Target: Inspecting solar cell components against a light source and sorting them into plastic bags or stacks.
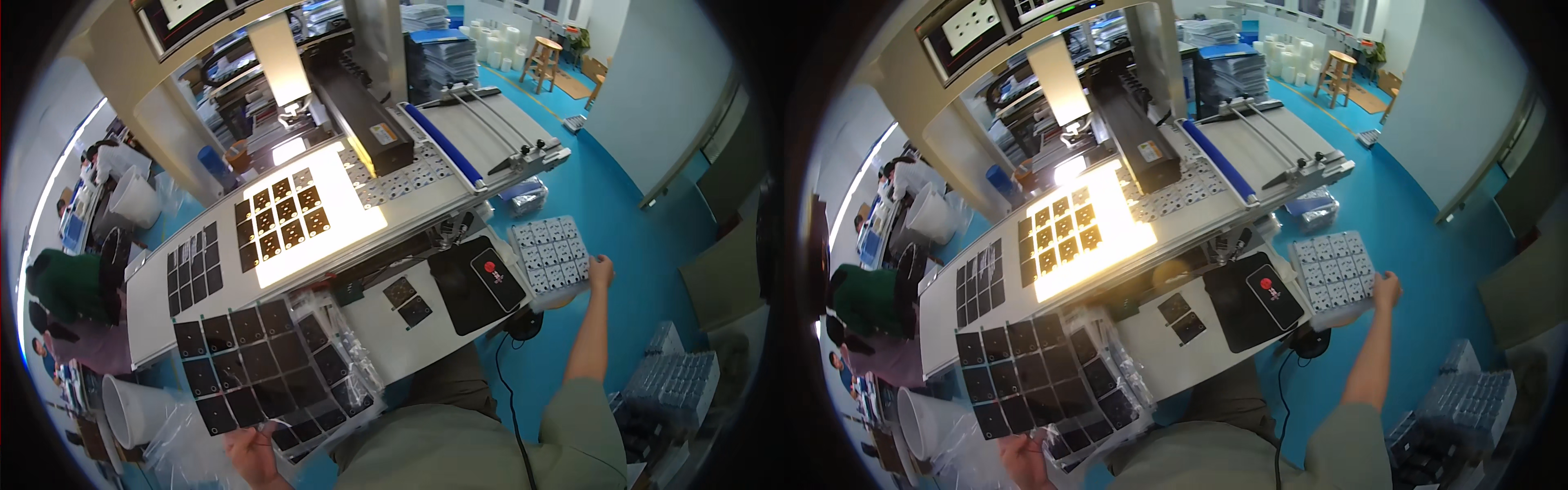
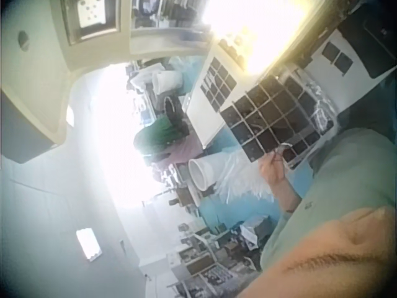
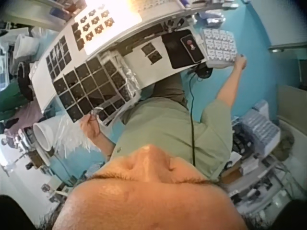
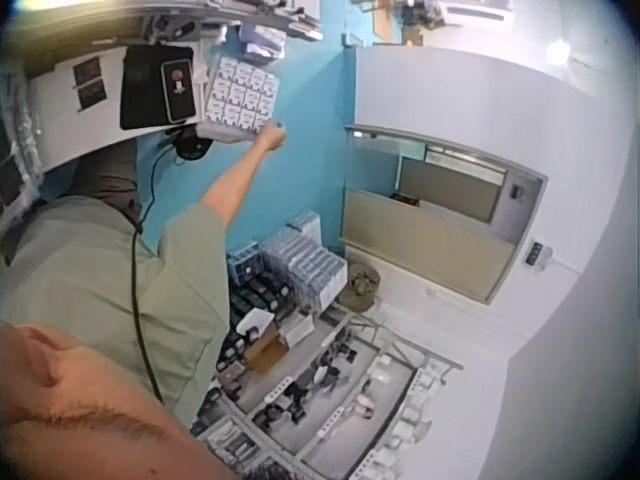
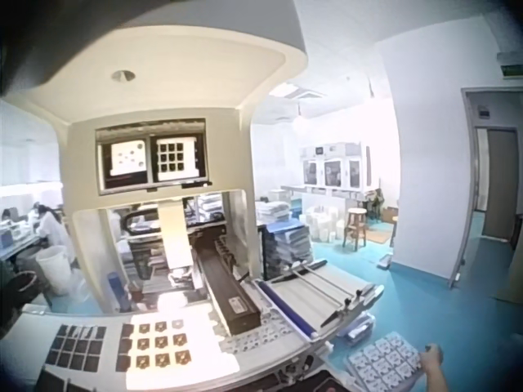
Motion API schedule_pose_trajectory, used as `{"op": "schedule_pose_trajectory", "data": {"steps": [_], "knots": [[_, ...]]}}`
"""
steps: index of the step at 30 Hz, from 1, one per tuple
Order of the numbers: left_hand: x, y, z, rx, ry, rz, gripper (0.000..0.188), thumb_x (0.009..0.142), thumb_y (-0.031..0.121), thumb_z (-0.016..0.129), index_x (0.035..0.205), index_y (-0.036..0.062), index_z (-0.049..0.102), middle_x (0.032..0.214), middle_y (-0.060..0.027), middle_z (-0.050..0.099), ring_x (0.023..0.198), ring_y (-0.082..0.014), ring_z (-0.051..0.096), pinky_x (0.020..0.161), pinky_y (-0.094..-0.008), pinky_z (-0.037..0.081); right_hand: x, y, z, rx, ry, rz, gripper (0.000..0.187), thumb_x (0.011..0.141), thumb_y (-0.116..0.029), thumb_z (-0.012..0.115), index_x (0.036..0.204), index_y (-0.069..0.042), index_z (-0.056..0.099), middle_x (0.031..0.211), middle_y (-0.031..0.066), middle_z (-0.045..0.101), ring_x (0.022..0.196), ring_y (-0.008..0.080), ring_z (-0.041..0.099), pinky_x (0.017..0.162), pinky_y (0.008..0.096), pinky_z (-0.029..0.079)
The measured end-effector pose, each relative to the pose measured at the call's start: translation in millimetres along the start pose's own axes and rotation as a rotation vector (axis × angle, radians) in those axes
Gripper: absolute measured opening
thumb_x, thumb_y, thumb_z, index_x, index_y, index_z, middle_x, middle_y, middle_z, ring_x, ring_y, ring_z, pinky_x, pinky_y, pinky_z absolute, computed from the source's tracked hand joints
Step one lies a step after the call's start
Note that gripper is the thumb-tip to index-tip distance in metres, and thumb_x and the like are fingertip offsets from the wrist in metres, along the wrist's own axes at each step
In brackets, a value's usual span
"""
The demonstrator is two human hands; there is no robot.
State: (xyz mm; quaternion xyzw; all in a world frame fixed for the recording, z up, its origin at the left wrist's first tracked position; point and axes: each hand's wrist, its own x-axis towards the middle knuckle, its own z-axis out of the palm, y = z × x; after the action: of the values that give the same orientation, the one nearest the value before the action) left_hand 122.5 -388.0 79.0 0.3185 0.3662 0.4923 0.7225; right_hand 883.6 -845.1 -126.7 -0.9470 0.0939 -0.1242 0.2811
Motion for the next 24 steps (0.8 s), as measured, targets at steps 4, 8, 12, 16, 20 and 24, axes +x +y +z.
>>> {"op": "schedule_pose_trajectory", "data": {"steps": [4, 8, 12, 16, 20, 24], "knots": [[-3, 20, -21, -0.034, -0.106, 0.153, 0.081, 0.083, -0.011, 0.051, 0.161, 0.0075, 0.039, 0.153, -0.0200, 0.054, 0.134, -0.0357, 0.060, 0.102, -0.0555, 0.059, -10, -14, 2, -0.158, 0.001, -0.039, 0.046, 0.093, -0.037, 0.072, 0.127, -0.006, 0.073, 0.120, 0.0163, 0.076, 0.109, 0.0358, 0.071, 0.098, 0.0488, 0.053], [-2, 33, -26, -0.090, -0.122, 0.229, 0.082, 0.084, -0.008, 0.050, 0.163, 0.0061, 0.035, 0.163, -0.0189, 0.044, 0.151, -0.0366, 0.043, 0.120, -0.0582, 0.044, -22, -27, 4, -0.047, 0.048, -0.154, 0.043, 0.092, -0.034, 0.074, 0.124, -0.005, 0.074, 0.116, 0.0164, 0.076, 0.107, 0.0352, 0.071, 0.095, 0.0469, 0.055], [2, 39, -32, -0.155, -0.077, 0.290, 0.081, 0.086, -0.005, 0.051, 0.164, 0.0088, 0.034, 0.165, -0.0172, 0.042, 0.153, -0.0353, 0.041, 0.123, -0.0618, 0.037, -29, -61, 7, 0.264, -0.127, -0.287, 0.036, 0.098, -0.029, 0.071, 0.120, 0.000, 0.073, 0.112, 0.0159, 0.076, 0.103, 0.0298, 0.072, 0.089, 0.0421, 0.056], [7, 46, -42, -0.231, -0.108, 0.415, 0.080, 0.087, -0.004, 0.051, 0.164, 0.0098, 0.036, 0.164, -0.0157, 0.044, 0.151, -0.0349, 0.043, 0.122, -0.0645, 0.037, -37, -95, 7, 0.420, -0.313, -0.433, 0.032, 0.104, -0.023, 0.064, 0.120, 0.003, 0.071, 0.110, 0.0131, 0.074, 0.104, 0.0267, 0.070, 0.092, 0.0396, 0.054], [18, 76, -71, -0.143, 0.005, 0.583, 0.076, 0.087, -0.004, 0.051, 0.160, 0.0092, 0.041, 0.157, -0.0152, 0.052, 0.144, -0.0336, 0.053, 0.119, -0.0645, 0.043, -48, -119, -2, 0.524, -0.516, -0.366, 0.028, 0.105, -0.026, 0.065, 0.111, 0.002, 0.069, 0.097, 0.0022, 0.069, 0.084, 0.0100, 0.060, 0.073, 0.0277, 0.050], [53, 133, -132, -0.069, 0.114, 0.690, 0.065, 0.086, -0.004, 0.052, 0.150, 0.0062, 0.051, 0.143, -0.0151, 0.063, 0.131, -0.0324, 0.062, 0.116, -0.0641, 0.046, -69, -136, -16, 0.526, -0.518, -0.425, 0.026, 0.106, -0.027, 0.064, 0.110, -0.002, 0.070, 0.092, 0.0006, 0.067, 0.079, 0.0083, 0.057, 0.067, 0.0267, 0.047]]}}
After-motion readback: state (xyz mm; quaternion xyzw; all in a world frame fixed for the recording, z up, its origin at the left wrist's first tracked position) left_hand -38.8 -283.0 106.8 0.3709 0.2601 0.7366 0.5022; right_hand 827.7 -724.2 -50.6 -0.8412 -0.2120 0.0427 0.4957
